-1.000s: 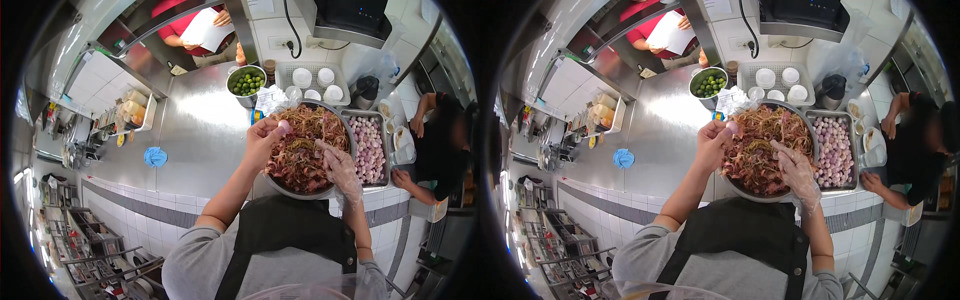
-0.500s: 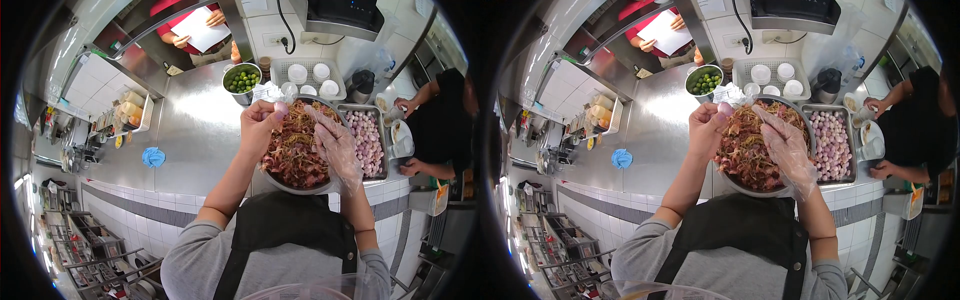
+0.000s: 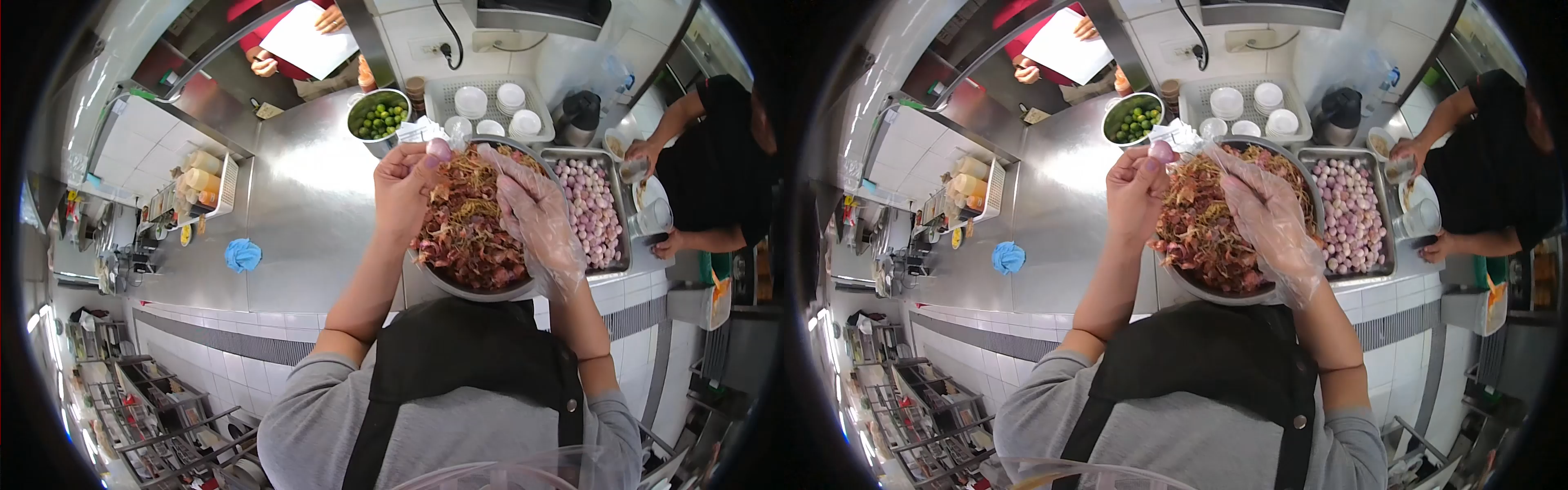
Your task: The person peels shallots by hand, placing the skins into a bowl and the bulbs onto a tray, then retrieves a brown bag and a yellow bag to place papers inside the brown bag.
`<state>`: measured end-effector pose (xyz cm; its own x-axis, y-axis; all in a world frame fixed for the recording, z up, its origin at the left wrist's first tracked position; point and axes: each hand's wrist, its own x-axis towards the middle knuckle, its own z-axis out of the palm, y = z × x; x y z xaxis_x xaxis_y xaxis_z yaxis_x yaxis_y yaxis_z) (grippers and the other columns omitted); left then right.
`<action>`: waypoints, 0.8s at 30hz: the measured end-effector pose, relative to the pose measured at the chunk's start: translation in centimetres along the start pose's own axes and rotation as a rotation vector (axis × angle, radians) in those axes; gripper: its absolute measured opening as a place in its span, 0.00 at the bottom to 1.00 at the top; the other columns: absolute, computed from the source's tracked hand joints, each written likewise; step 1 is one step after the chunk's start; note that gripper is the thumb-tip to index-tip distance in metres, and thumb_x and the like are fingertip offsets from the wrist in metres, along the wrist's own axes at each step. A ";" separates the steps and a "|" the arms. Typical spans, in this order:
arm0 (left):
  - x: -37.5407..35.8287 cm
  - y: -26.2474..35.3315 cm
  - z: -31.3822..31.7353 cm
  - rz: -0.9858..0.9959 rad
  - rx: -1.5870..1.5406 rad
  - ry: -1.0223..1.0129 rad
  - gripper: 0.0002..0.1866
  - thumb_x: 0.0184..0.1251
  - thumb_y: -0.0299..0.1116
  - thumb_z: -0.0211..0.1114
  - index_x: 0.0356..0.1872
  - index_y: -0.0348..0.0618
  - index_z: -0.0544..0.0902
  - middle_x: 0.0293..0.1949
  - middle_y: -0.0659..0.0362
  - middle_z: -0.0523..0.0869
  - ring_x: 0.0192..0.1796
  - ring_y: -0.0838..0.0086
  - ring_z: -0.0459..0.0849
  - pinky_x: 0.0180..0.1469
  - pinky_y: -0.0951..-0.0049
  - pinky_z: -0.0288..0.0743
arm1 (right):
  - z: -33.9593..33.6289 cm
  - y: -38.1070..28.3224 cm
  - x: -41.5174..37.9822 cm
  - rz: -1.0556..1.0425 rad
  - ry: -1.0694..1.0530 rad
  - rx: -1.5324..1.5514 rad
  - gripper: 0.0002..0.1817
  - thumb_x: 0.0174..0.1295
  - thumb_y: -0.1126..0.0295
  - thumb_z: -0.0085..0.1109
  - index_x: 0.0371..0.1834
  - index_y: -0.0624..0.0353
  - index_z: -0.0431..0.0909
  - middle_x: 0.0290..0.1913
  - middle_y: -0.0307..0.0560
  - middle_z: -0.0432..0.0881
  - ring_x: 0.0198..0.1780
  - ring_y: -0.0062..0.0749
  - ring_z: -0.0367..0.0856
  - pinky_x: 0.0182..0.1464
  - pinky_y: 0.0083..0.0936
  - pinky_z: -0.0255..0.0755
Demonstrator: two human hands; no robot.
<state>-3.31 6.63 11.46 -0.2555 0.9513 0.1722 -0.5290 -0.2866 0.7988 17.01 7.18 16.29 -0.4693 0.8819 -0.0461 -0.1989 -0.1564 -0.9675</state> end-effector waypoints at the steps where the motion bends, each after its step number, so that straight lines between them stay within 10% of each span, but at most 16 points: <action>1: -0.1 -0.2 -0.1 -0.014 -0.008 0.001 0.08 0.69 0.25 0.70 0.45 0.32 0.84 0.30 0.62 0.87 0.24 0.88 0.67 0.26 0.83 0.58 | -0.2 0.1 0.0 0.010 0.012 -0.003 0.22 0.77 0.74 0.50 0.72 0.57 0.73 0.27 0.22 0.65 0.24 0.06 0.57 0.25 0.09 0.51; 8: 0.0 -0.1 -0.3 0.026 -0.006 -0.048 0.09 0.66 0.22 0.71 0.45 0.32 0.85 0.34 0.61 0.89 0.25 0.89 0.67 0.27 0.85 0.58 | -0.3 0.4 0.6 -0.015 -0.020 -0.034 0.22 0.76 0.74 0.53 0.72 0.59 0.73 0.37 0.27 0.78 0.33 0.08 0.66 0.35 0.09 0.63; 13: -0.3 -0.3 -0.7 0.027 0.149 -0.046 0.13 0.62 0.19 0.73 0.47 0.33 0.86 0.32 0.66 0.86 0.27 0.92 0.69 0.30 0.87 0.61 | 0.9 0.2 0.9 -0.121 -0.114 -0.210 0.26 0.75 0.71 0.56 0.75 0.57 0.70 0.72 0.43 0.74 0.60 0.20 0.73 0.64 0.22 0.68; 24: -1.5 -0.4 -0.8 -0.057 0.196 -0.013 0.12 0.61 0.19 0.74 0.45 0.33 0.87 0.34 0.63 0.88 0.31 0.88 0.78 0.34 0.89 0.70 | 0.9 0.5 1.0 -0.057 -0.205 -0.252 0.29 0.74 0.69 0.57 0.78 0.55 0.65 0.74 0.48 0.72 0.71 0.26 0.69 0.72 0.29 0.64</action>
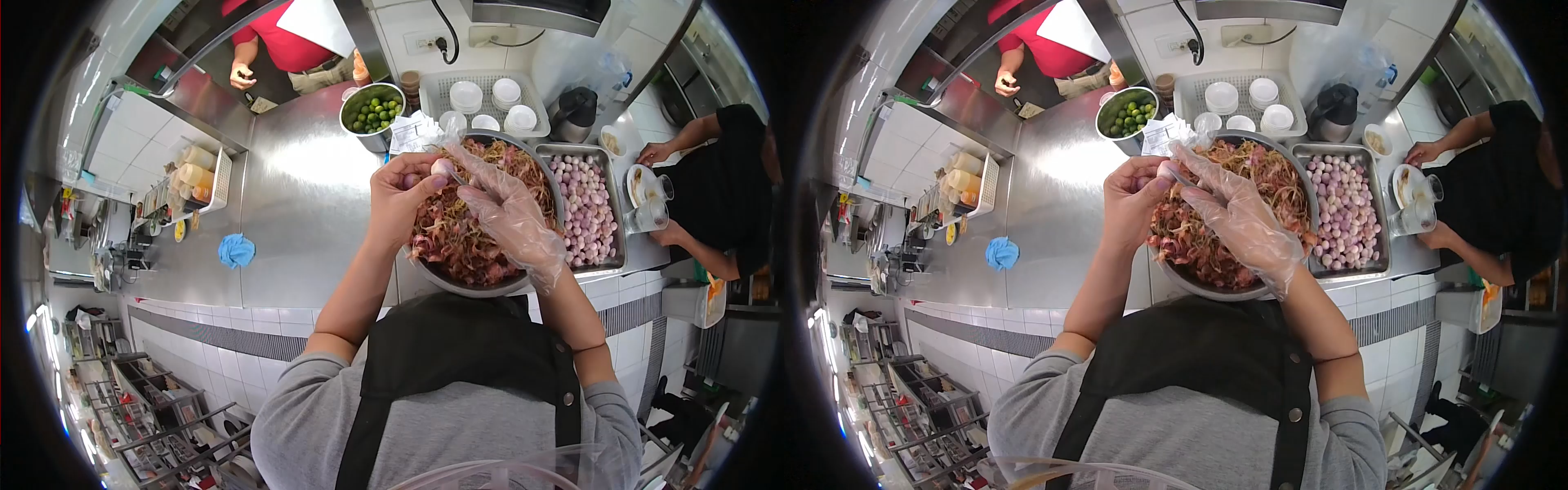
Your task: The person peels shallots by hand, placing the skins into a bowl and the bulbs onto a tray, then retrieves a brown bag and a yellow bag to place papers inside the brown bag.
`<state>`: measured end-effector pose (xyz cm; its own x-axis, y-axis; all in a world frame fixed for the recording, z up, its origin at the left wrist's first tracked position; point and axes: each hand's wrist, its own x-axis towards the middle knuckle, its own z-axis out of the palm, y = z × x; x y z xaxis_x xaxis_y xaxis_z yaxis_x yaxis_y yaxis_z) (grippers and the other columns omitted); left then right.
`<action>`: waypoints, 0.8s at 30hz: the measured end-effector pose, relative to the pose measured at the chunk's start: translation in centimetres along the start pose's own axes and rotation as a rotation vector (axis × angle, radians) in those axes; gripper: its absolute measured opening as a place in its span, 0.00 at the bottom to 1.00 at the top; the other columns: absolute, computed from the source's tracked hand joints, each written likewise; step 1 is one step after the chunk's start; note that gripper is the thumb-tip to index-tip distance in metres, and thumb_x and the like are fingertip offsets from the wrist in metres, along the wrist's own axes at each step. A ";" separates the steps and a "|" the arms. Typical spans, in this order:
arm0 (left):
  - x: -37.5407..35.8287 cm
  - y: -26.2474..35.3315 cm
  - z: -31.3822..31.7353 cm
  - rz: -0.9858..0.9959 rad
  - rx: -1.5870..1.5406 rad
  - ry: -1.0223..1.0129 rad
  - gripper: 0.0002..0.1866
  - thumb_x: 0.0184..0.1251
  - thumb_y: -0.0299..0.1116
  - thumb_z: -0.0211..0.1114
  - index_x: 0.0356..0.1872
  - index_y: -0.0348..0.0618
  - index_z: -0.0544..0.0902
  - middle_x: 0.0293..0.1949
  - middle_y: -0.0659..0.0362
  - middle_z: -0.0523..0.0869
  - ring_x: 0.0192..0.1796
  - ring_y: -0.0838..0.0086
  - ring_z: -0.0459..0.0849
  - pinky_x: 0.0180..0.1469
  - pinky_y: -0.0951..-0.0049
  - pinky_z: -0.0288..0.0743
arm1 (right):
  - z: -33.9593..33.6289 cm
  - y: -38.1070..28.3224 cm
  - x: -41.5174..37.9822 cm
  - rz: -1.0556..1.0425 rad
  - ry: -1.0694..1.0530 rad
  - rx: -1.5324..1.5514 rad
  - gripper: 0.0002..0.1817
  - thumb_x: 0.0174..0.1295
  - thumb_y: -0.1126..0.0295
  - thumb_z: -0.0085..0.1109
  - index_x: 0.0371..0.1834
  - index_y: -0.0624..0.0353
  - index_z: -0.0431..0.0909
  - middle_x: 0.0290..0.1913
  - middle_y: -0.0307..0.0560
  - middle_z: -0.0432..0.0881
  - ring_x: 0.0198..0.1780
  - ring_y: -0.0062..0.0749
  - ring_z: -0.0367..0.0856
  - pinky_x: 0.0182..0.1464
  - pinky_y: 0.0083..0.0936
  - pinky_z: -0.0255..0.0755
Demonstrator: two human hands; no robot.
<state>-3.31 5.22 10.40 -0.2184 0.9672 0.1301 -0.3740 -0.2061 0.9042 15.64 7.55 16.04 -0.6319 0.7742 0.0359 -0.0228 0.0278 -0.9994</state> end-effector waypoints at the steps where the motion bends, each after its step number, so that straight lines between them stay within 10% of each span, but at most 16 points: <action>1: -0.2 0.0 0.2 -0.013 -0.039 0.016 0.11 0.61 0.19 0.74 0.44 0.33 0.87 0.34 0.61 0.88 0.32 0.87 0.79 0.34 0.88 0.72 | -0.1 0.3 -0.1 -0.014 -0.009 -0.027 0.29 0.74 0.68 0.57 0.78 0.56 0.65 0.74 0.48 0.72 0.71 0.26 0.69 0.73 0.30 0.64; 11: -2.5 -1.4 0.0 0.029 0.148 -0.003 0.10 0.61 0.22 0.75 0.43 0.33 0.87 0.32 0.62 0.88 0.28 0.89 0.77 0.29 0.87 0.69 | 0.5 2.2 -2.1 0.061 0.060 0.051 0.23 0.75 0.69 0.55 0.71 0.62 0.73 0.70 0.49 0.77 0.72 0.31 0.71 0.75 0.28 0.59; 13: -2.6 -2.5 -0.1 0.015 0.263 0.032 0.11 0.61 0.24 0.76 0.43 0.34 0.87 0.32 0.63 0.87 0.28 0.90 0.74 0.29 0.87 0.66 | 0.1 2.7 -2.3 0.092 0.079 0.106 0.22 0.75 0.69 0.54 0.71 0.59 0.74 0.55 0.45 0.84 0.53 0.25 0.82 0.59 0.22 0.75; 15: -3.3 -3.0 0.1 0.004 0.279 0.024 0.10 0.63 0.24 0.75 0.44 0.34 0.87 0.33 0.63 0.87 0.29 0.91 0.73 0.31 0.88 0.66 | 0.0 2.9 -3.4 0.364 0.106 0.417 0.21 0.75 0.69 0.53 0.70 0.56 0.76 0.36 0.34 0.78 0.30 0.14 0.72 0.32 0.13 0.68; 16: -3.6 -2.7 0.7 -0.030 0.227 -0.004 0.10 0.64 0.24 0.74 0.44 0.33 0.86 0.33 0.63 0.88 0.30 0.91 0.75 0.33 0.87 0.68 | 0.4 2.4 -4.0 0.333 0.116 0.437 0.22 0.76 0.68 0.52 0.72 0.54 0.74 0.28 0.28 0.66 0.22 0.11 0.55 0.23 0.12 0.50; 24: -4.3 -3.7 2.1 -0.072 0.069 -0.088 0.15 0.73 0.26 0.65 0.57 0.32 0.82 0.38 0.61 0.87 0.32 0.87 0.75 0.32 0.85 0.66 | -0.5 3.4 -5.2 0.290 0.130 0.663 0.25 0.77 0.67 0.50 0.76 0.53 0.67 0.28 0.31 0.67 0.22 0.14 0.60 0.23 0.13 0.53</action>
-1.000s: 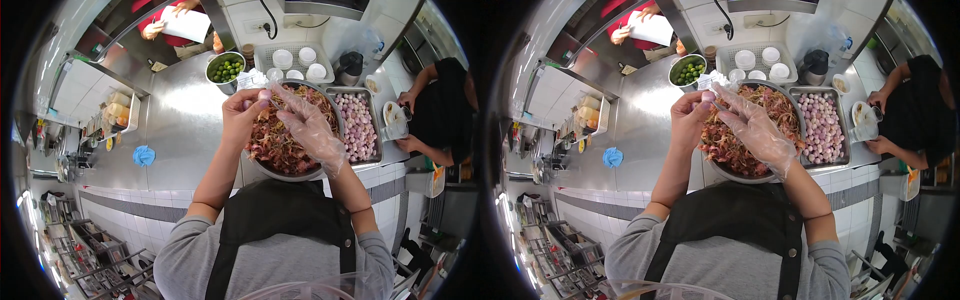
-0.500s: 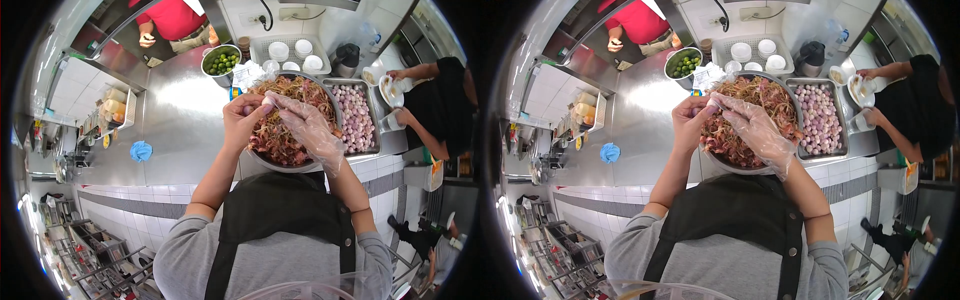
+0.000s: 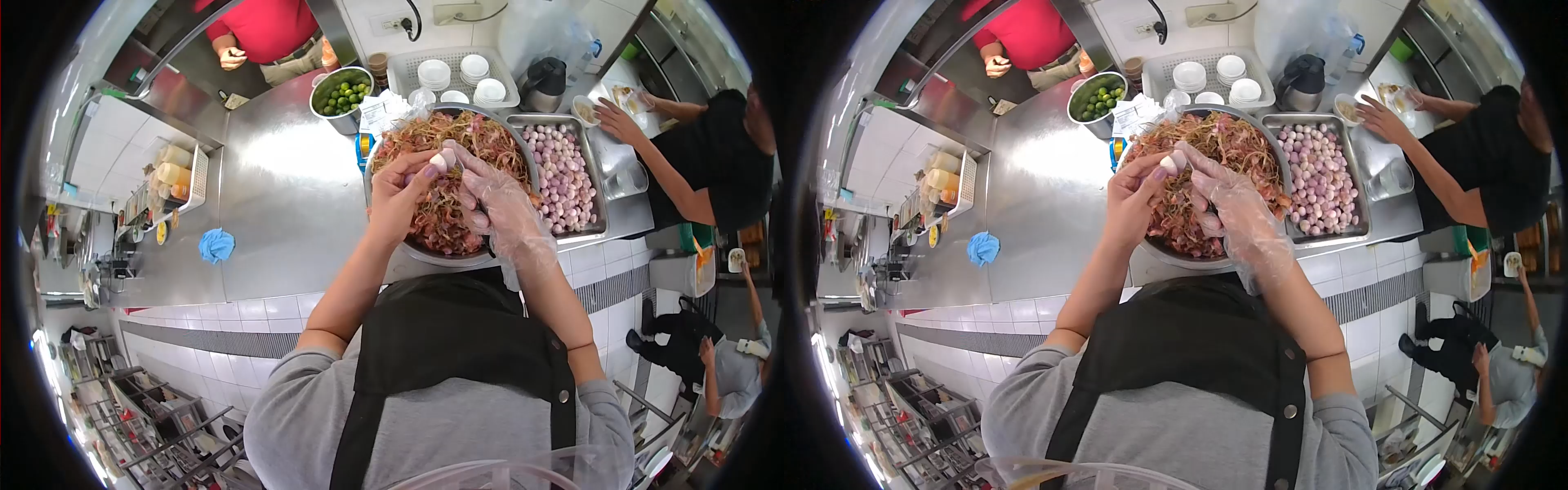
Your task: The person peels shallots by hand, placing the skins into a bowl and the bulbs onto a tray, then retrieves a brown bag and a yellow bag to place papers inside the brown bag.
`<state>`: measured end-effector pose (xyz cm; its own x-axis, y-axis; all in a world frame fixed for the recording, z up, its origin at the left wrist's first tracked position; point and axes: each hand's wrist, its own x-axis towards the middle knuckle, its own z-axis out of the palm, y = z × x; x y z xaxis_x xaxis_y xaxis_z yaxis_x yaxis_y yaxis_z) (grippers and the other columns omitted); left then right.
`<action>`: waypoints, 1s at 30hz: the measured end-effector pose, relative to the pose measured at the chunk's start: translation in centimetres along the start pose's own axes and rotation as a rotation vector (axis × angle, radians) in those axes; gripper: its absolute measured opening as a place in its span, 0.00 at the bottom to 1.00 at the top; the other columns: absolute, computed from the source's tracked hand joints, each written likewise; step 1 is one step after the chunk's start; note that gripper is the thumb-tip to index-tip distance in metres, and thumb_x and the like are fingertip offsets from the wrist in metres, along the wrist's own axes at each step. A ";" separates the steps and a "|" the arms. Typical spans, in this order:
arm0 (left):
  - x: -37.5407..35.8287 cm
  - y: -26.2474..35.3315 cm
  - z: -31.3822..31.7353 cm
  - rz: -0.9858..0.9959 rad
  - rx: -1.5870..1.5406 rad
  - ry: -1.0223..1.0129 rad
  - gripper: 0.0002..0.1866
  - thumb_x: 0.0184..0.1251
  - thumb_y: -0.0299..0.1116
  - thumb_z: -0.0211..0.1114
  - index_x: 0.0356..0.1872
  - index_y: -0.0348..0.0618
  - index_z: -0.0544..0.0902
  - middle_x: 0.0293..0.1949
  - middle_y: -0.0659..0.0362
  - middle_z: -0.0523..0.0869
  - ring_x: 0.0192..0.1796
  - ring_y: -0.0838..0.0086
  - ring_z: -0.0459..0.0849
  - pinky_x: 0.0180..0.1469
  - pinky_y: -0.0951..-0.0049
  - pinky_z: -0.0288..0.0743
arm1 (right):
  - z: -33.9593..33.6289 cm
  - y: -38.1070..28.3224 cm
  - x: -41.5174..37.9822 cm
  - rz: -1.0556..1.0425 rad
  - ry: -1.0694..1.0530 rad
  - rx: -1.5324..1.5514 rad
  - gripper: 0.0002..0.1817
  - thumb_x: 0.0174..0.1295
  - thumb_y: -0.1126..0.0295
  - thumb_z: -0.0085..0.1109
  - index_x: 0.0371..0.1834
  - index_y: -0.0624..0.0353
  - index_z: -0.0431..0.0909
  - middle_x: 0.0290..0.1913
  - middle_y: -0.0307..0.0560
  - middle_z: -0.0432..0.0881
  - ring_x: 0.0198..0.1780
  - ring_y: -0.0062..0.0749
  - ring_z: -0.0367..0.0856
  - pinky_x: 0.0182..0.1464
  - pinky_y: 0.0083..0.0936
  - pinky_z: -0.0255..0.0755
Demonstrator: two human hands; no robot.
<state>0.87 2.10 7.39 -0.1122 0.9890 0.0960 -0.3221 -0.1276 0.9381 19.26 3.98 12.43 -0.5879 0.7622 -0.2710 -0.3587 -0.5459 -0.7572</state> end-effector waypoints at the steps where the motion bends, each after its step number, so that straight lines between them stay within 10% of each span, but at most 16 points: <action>1: 0.0 0.1 0.2 -0.031 -0.003 0.029 0.15 0.75 0.28 0.63 0.58 0.32 0.82 0.35 0.64 0.84 0.26 0.88 0.67 0.27 0.85 0.59 | 0.2 -0.1 -0.1 0.006 0.018 -0.080 0.25 0.77 0.68 0.50 0.77 0.51 0.67 0.29 0.31 0.67 0.23 0.14 0.60 0.22 0.13 0.54; 13: -0.8 -2.6 1.7 -0.205 0.057 0.126 0.15 0.76 0.28 0.63 0.60 0.36 0.81 0.38 0.68 0.84 0.27 0.90 0.68 0.27 0.85 0.60 | -1.1 2.8 1.1 -0.076 0.171 -0.102 0.25 0.73 0.76 0.54 0.73 0.48 0.74 0.47 0.25 0.82 0.26 0.07 0.62 0.19 0.09 0.56; 14: -0.8 -2.7 1.7 -0.196 0.042 0.191 0.15 0.75 0.28 0.64 0.59 0.36 0.82 0.38 0.68 0.84 0.27 0.90 0.68 0.27 0.85 0.60 | -1.7 3.0 1.2 -0.103 0.186 -0.148 0.25 0.73 0.76 0.53 0.74 0.50 0.72 0.56 0.32 0.84 0.35 0.12 0.74 0.31 0.11 0.71; 17: -0.6 -2.4 0.7 -0.111 0.039 0.335 0.15 0.71 0.30 0.69 0.55 0.37 0.83 0.36 0.68 0.84 0.27 0.91 0.70 0.27 0.86 0.61 | -4.3 5.8 2.2 -0.465 0.207 -0.575 0.26 0.72 0.79 0.52 0.74 0.51 0.72 0.63 0.40 0.82 0.55 0.23 0.81 0.56 0.19 0.76; 19: 0.6 -2.0 -0.6 -0.048 0.153 0.419 0.13 0.69 0.33 0.73 0.49 0.39 0.85 0.32 0.70 0.81 0.28 0.91 0.68 0.29 0.85 0.61 | -4.2 4.4 -0.1 -0.123 0.146 -0.837 0.26 0.78 0.67 0.46 0.78 0.54 0.64 0.75 0.43 0.71 0.59 0.32 0.81 0.59 0.23 0.77; 21: 1.7 -1.2 0.4 0.013 0.192 0.335 0.11 0.68 0.35 0.74 0.43 0.38 0.88 0.29 0.71 0.81 0.29 0.90 0.69 0.32 0.83 0.64 | -7.0 7.4 -0.2 -0.258 0.045 -1.298 0.30 0.76 0.75 0.41 0.81 0.48 0.57 0.69 0.54 0.76 0.69 0.45 0.75 0.73 0.30 0.66; 25: 5.1 -1.6 8.1 0.103 0.552 -0.237 0.11 0.60 0.32 0.76 0.41 0.38 0.89 0.29 0.62 0.85 0.31 0.80 0.78 0.34 0.77 0.71 | -10.3 11.2 -0.1 -0.506 -0.071 -1.668 0.28 0.71 0.71 0.46 0.76 0.57 0.63 0.62 0.55 0.79 0.62 0.49 0.78 0.65 0.36 0.72; 30: 9.2 -10.0 17.4 0.231 0.868 -0.656 0.17 0.62 0.37 0.72 0.50 0.42 0.88 0.40 0.49 0.89 0.40 0.62 0.88 0.44 0.65 0.80 | -9.9 11.1 -1.0 -0.259 -0.050 -1.240 0.17 0.71 0.69 0.49 0.60 0.63 0.75 0.51 0.55 0.83 0.51 0.47 0.82 0.56 0.36 0.75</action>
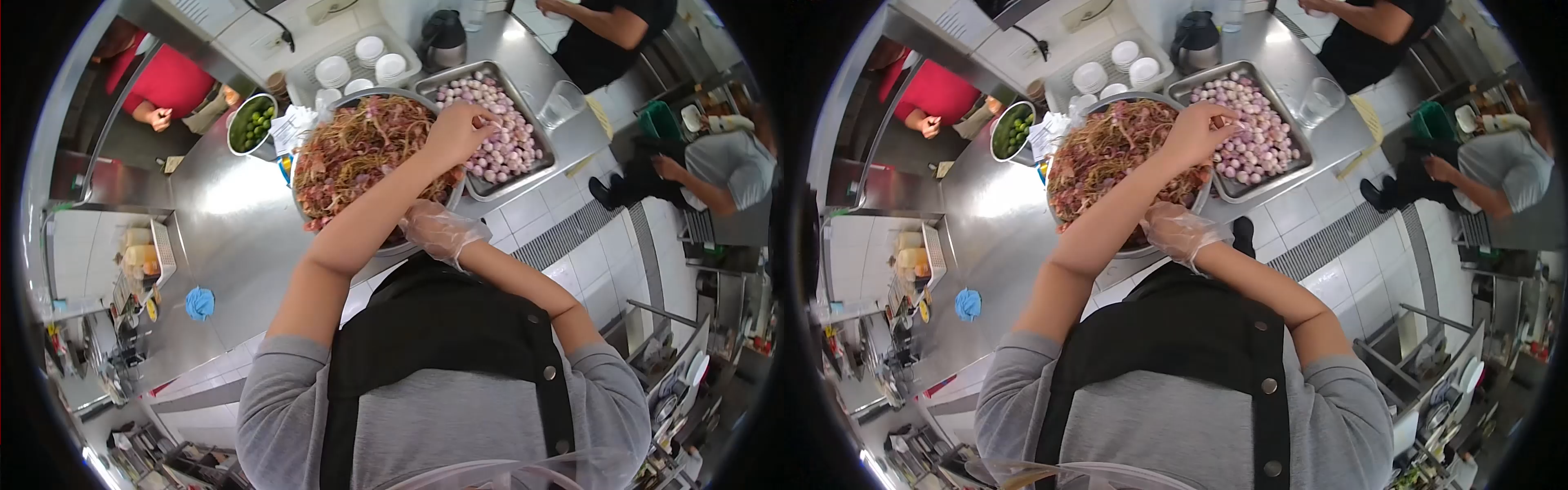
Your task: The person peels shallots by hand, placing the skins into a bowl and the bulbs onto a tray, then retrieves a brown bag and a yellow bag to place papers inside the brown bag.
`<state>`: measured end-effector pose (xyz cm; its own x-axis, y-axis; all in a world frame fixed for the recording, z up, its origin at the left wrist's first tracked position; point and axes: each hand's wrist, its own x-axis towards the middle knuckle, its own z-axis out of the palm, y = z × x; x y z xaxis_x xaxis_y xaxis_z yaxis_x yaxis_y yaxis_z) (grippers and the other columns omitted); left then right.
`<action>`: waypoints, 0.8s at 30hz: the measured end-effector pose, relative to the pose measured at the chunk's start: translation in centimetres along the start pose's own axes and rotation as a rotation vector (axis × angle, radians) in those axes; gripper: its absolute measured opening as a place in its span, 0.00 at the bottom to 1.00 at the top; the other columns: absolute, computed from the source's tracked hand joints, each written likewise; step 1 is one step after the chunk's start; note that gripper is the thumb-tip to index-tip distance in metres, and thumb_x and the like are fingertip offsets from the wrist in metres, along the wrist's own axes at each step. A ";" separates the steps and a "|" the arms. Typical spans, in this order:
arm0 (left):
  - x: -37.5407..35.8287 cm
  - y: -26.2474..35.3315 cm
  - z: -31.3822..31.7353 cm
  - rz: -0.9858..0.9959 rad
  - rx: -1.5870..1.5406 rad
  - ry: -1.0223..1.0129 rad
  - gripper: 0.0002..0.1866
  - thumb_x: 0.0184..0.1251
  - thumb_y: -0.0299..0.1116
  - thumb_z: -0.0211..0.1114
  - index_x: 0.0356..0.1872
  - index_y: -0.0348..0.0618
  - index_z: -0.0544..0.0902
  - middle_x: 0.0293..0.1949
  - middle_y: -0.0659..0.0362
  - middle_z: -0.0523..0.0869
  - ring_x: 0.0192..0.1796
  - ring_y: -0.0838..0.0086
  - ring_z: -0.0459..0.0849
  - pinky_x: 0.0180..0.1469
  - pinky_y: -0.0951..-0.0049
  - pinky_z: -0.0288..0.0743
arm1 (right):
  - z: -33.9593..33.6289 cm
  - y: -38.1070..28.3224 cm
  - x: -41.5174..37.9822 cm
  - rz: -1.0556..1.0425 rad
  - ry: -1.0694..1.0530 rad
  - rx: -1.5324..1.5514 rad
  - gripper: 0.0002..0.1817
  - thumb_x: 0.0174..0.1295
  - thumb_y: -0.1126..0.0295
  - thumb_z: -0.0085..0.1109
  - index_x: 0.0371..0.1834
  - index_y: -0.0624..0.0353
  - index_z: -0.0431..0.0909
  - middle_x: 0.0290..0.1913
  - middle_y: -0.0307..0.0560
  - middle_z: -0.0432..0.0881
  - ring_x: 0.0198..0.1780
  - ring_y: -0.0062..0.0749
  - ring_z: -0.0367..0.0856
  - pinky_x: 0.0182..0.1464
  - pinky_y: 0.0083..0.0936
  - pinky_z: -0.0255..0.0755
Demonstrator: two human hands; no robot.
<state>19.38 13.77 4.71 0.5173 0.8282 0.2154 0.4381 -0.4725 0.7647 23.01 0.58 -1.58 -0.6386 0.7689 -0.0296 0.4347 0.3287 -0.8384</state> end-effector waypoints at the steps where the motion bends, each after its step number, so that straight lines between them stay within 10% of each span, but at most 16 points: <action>1: 0.8 -0.1 0.6 0.008 -0.009 -0.004 0.17 0.62 0.37 0.72 0.50 0.42 0.88 0.40 0.49 0.89 0.40 0.62 0.88 0.44 0.65 0.80 | -0.7 -1.0 -0.5 -0.005 0.047 -0.072 0.15 0.72 0.68 0.50 0.56 0.63 0.77 0.48 0.55 0.84 0.48 0.47 0.83 0.54 0.36 0.75; 6: -1.5 -2.0 -2.1 -0.023 -0.262 0.069 0.21 0.72 0.35 0.53 0.59 0.33 0.82 0.46 0.46 0.89 0.52 0.58 0.87 0.57 0.64 0.77 | -4.0 -0.2 -4.3 0.103 0.150 0.122 0.19 0.71 0.70 0.52 0.63 0.59 0.78 0.44 0.61 0.84 0.47 0.55 0.82 0.57 0.37 0.73; 9: -8.8 -0.8 -6.5 -0.303 -0.403 0.197 0.25 0.67 0.25 0.44 0.61 0.34 0.82 0.53 0.52 0.89 0.48 0.73 0.84 0.55 0.73 0.77 | -5.5 2.9 -5.3 0.068 0.254 0.125 0.25 0.68 0.74 0.53 0.69 0.56 0.74 0.49 0.62 0.83 0.53 0.57 0.82 0.59 0.39 0.73; 14: -19.9 -0.1 -5.3 -0.652 -0.409 0.610 0.25 0.71 0.20 0.48 0.69 0.37 0.75 0.57 0.53 0.86 0.49 0.78 0.81 0.48 0.81 0.78 | -9.8 2.6 -4.5 -0.136 0.387 -0.204 0.28 0.65 0.76 0.52 0.71 0.52 0.73 0.54 0.62 0.80 0.56 0.56 0.79 0.58 0.41 0.73; 21: -22.9 -1.0 -0.4 -0.650 -0.240 0.971 0.16 0.71 0.21 0.66 0.57 0.29 0.80 0.48 0.48 0.88 0.45 0.69 0.89 0.51 0.75 0.85 | -7.8 -1.4 1.5 -0.276 0.001 -0.501 0.26 0.65 0.76 0.51 0.69 0.60 0.73 0.45 0.58 0.80 0.51 0.54 0.80 0.57 0.41 0.77; 24: -23.8 -0.1 -0.4 -0.506 -1.003 1.170 0.16 0.72 0.25 0.66 0.56 0.26 0.80 0.50 0.47 0.88 0.51 0.64 0.89 0.56 0.71 0.86 | -4.8 0.3 3.3 -0.502 0.080 -0.402 0.24 0.67 0.73 0.53 0.68 0.58 0.75 0.46 0.57 0.81 0.51 0.55 0.81 0.60 0.42 0.76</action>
<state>6.72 -5.77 -0.23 -0.5408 0.8153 -0.2069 -0.4920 -0.1071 0.8640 24.08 5.82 0.69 -0.7836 0.5014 0.3669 0.3088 0.8267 -0.4703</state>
